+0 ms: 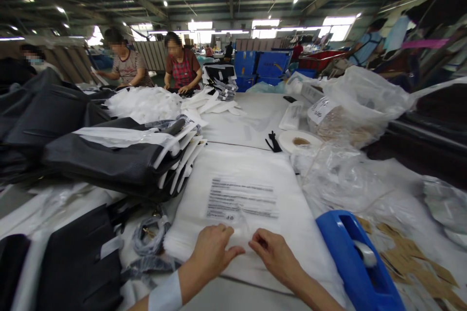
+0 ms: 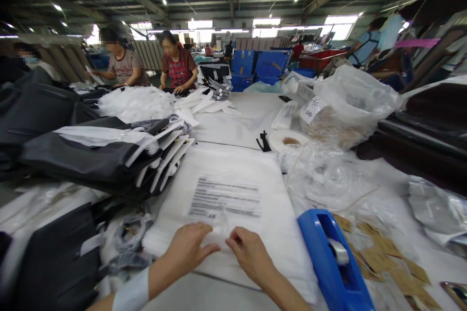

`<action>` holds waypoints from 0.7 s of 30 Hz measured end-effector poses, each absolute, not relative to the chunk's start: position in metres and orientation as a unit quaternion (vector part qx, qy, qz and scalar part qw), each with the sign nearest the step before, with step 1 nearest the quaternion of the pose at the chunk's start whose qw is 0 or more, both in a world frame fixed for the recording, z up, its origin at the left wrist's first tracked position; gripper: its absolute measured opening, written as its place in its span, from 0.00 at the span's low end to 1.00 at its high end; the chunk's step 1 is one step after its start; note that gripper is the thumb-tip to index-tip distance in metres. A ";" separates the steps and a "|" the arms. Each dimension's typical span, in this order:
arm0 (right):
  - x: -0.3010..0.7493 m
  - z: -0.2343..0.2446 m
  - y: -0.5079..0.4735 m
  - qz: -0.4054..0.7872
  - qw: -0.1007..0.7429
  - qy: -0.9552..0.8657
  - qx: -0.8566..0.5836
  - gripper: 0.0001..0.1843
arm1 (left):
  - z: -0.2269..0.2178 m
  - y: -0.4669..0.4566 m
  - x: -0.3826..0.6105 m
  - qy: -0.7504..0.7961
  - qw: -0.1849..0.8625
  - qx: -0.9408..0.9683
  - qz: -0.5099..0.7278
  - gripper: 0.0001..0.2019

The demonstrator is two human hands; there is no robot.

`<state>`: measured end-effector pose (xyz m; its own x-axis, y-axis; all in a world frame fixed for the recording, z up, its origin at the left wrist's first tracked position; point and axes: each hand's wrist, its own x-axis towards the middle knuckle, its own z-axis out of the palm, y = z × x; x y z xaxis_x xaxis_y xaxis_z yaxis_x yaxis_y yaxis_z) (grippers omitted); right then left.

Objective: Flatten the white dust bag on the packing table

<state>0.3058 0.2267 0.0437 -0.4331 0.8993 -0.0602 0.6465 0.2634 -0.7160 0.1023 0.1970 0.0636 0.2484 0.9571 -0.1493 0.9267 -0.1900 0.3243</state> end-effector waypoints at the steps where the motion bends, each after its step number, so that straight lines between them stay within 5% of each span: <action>1: 0.305 0.042 0.226 0.327 0.191 -0.784 -0.491 0.10 | 0.063 0.197 0.105 0.601 0.171 0.778 0.058 0.17; 4: 0.303 0.041 0.224 0.258 0.190 -0.826 -0.463 0.11 | 0.061 0.197 0.110 0.570 0.153 0.806 0.043 0.09; 8: 0.300 0.041 0.220 0.148 0.147 -0.868 -0.451 0.10 | 0.057 0.199 0.113 0.573 0.136 0.807 0.027 0.13; 15: 0.305 0.028 0.225 -0.047 0.232 -0.900 -0.366 0.07 | 0.054 0.203 0.088 0.611 0.091 0.787 0.019 0.18; 21: 0.343 0.017 0.220 -0.166 0.225 -0.872 -0.403 0.11 | 0.045 0.186 0.032 0.661 0.049 0.748 0.027 0.16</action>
<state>0.3432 0.2202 0.0168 -0.5744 0.6279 0.5252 0.7768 0.6205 0.1076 0.0319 0.1857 0.0451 0.1242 0.9920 -0.0242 0.9867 -0.1208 0.1087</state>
